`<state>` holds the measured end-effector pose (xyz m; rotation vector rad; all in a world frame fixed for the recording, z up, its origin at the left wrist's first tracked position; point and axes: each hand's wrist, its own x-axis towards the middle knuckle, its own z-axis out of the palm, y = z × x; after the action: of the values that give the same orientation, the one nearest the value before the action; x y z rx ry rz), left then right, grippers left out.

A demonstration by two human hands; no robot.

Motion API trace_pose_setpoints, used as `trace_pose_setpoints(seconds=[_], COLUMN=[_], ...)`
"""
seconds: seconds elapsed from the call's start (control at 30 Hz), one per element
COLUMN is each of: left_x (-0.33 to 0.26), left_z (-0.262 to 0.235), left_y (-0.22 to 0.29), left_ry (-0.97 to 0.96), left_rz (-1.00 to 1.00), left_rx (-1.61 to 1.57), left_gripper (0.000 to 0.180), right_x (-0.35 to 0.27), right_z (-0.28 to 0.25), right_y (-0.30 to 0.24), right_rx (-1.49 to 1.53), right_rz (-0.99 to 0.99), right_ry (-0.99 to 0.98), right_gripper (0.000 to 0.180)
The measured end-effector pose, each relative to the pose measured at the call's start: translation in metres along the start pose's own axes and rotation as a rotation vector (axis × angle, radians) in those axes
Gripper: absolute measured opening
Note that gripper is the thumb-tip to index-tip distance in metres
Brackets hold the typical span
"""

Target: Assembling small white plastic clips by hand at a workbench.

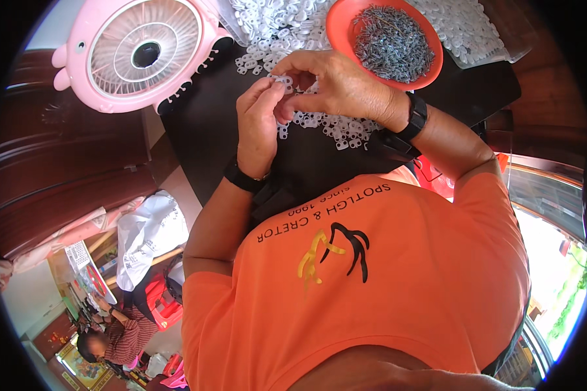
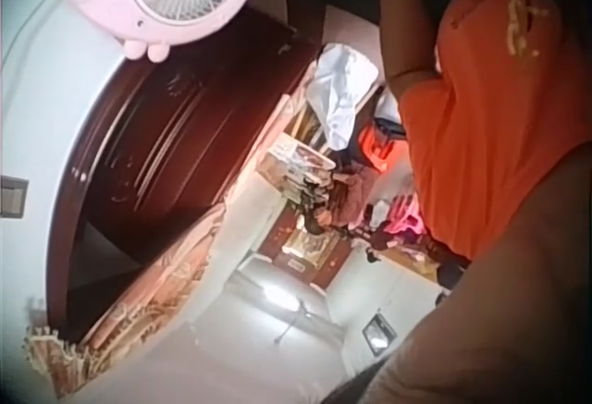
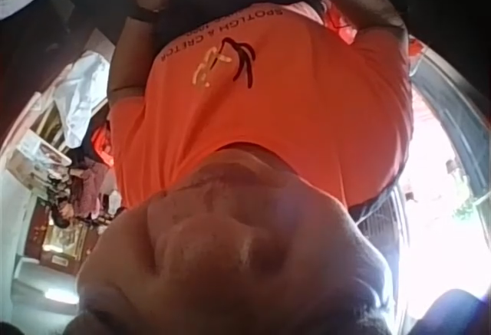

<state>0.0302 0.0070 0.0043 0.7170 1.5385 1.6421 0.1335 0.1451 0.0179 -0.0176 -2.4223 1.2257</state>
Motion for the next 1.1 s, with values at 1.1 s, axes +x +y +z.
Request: trace_pose_setpoints(seconds=[1.1], left_x=[-0.01], left_z=[0.004], left_y=[0.005], left_ry=[-0.028], left_rz=[0.171], left_rx=[0.02], left_gripper=[0.027], right_x=[0.0], right_z=[-0.009], right_y=[-0.007], right_rx=[-0.015], right_rz=[-0.274], right_ry=[0.067], right_gripper=[0.016])
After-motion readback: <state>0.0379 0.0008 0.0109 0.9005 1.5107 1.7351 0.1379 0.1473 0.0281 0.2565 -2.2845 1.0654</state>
